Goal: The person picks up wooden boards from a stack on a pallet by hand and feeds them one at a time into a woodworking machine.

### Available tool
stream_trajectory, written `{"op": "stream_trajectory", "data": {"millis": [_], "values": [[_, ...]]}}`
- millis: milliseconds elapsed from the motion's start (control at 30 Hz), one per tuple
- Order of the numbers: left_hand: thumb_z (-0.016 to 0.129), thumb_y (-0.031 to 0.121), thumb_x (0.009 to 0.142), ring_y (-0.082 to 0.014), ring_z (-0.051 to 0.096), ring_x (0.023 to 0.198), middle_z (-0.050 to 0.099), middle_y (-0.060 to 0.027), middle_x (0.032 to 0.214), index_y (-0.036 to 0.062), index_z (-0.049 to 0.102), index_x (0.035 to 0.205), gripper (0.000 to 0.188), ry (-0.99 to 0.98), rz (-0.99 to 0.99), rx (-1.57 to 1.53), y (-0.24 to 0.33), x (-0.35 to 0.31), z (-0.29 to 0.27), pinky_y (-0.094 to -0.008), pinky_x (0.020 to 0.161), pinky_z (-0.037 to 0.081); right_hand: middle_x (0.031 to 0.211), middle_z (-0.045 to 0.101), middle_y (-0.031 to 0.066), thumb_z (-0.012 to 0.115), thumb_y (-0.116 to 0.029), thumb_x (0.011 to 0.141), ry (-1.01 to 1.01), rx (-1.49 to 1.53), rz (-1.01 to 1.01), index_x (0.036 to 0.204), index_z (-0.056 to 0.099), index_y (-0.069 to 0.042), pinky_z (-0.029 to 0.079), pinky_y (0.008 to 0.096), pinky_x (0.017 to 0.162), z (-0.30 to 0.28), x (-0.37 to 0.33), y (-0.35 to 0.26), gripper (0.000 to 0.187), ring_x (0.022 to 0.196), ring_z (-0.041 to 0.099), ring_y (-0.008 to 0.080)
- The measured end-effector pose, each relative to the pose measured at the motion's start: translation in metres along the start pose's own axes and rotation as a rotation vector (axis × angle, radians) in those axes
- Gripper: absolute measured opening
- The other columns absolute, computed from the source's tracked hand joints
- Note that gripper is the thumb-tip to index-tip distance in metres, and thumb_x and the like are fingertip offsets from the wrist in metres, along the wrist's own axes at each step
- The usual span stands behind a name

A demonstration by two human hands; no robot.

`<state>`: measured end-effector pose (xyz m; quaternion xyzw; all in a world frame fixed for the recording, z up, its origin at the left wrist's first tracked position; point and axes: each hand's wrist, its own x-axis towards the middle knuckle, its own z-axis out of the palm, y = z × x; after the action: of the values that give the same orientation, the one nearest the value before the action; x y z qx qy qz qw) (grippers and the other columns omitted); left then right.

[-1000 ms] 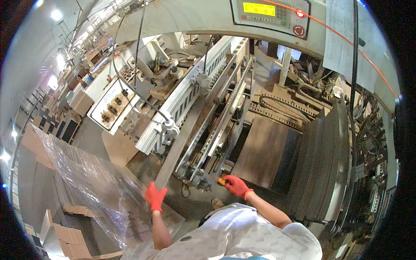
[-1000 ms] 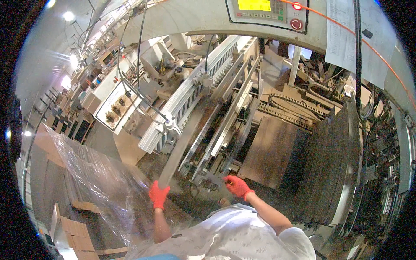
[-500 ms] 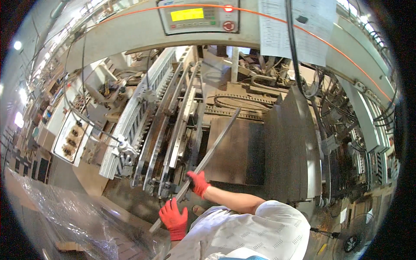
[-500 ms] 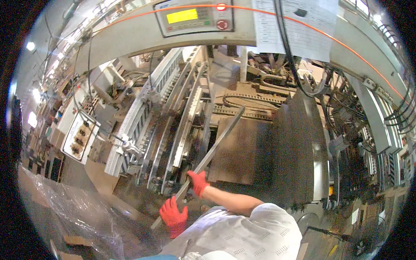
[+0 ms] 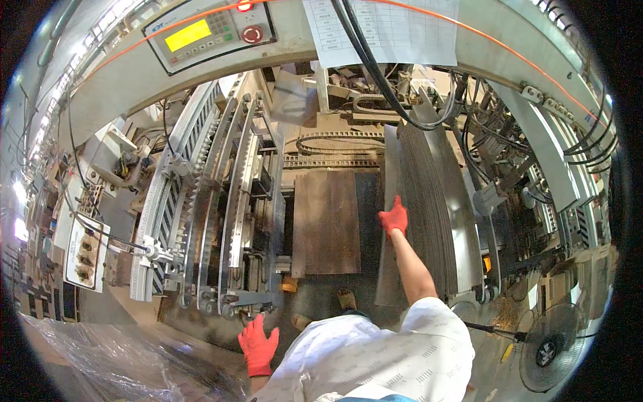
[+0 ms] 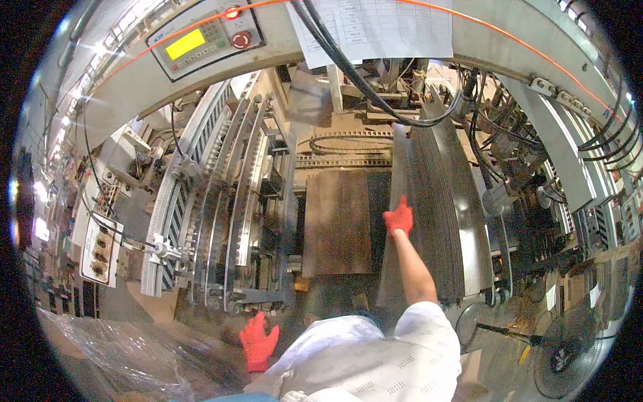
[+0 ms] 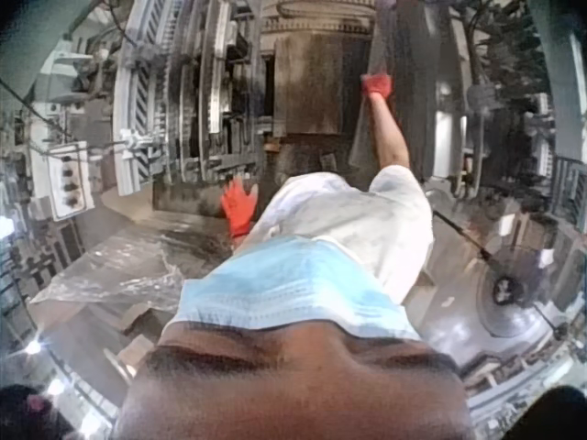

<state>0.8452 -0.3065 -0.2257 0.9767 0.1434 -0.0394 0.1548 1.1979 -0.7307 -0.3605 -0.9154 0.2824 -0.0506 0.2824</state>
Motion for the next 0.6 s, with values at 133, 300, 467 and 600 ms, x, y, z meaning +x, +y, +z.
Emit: {"op": "stream_trajectory", "data": {"millis": [133, 300, 467, 600], "values": [[0.075, 0.039, 0.079, -0.0324, 0.059, 0.11, 0.064, -0.0087, 0.117, 0.0143, 0.058, 0.131, 0.06, -0.031, -0.031, 0.088, 0.016, -0.004, 0.009, -0.0491, 0.098, 0.041, 0.134, 0.056, 0.0272, 0.076, -0.026, 0.069, -0.045, -0.094, 0.015, 0.143, 0.051, -0.014, 0.05, 0.0488, 0.098, 0.001, 0.012, 0.067, 0.078, 0.119, 0.059, 0.0425], [0.074, 0.04, 0.079, -0.0312, 0.059, 0.11, 0.064, -0.0085, 0.119, 0.0147, 0.058, 0.133, 0.062, -0.06, -0.02, 0.113, 0.021, -0.013, 0.015, -0.0502, 0.101, 0.039, 0.148, 0.049, 0.0192, 0.073, -0.033, 0.081, -0.004, -0.526, -0.156, 0.151, 0.043, -0.017, 0.043, 0.0507, 0.108, 0.022, 0.003, 0.133, 0.078, 0.141, 0.042, 0.0359], [0.075, 0.04, 0.077, -0.0307, 0.06, 0.107, 0.064, -0.0079, 0.118, 0.0153, 0.06, 0.13, 0.061, -0.102, -0.064, 0.063, 0.043, -0.026, 0.025, -0.0496, 0.1, 0.04, 0.145, 0.048, 0.0108, 0.067, -0.011, 0.084, -0.132, -0.722, -0.237, 0.14, 0.052, -0.014, 0.04, 0.0528, 0.11, 0.023, 0.009, 0.193, 0.059, 0.133, 0.046, 0.0376], [0.076, 0.039, 0.076, -0.0307, 0.061, 0.106, 0.065, -0.0075, 0.117, 0.0152, 0.061, 0.129, 0.059, -0.05, -0.159, 0.105, 0.052, -0.039, 0.015, -0.0494, 0.098, 0.041, 0.144, 0.048, 0.0082, 0.071, -0.017, 0.084, -0.297, -0.679, -0.214, 0.14, 0.051, -0.015, 0.045, 0.0531, 0.105, 0.023, 0.01, 0.134, 0.06, 0.127, 0.05, 0.0371]]}}
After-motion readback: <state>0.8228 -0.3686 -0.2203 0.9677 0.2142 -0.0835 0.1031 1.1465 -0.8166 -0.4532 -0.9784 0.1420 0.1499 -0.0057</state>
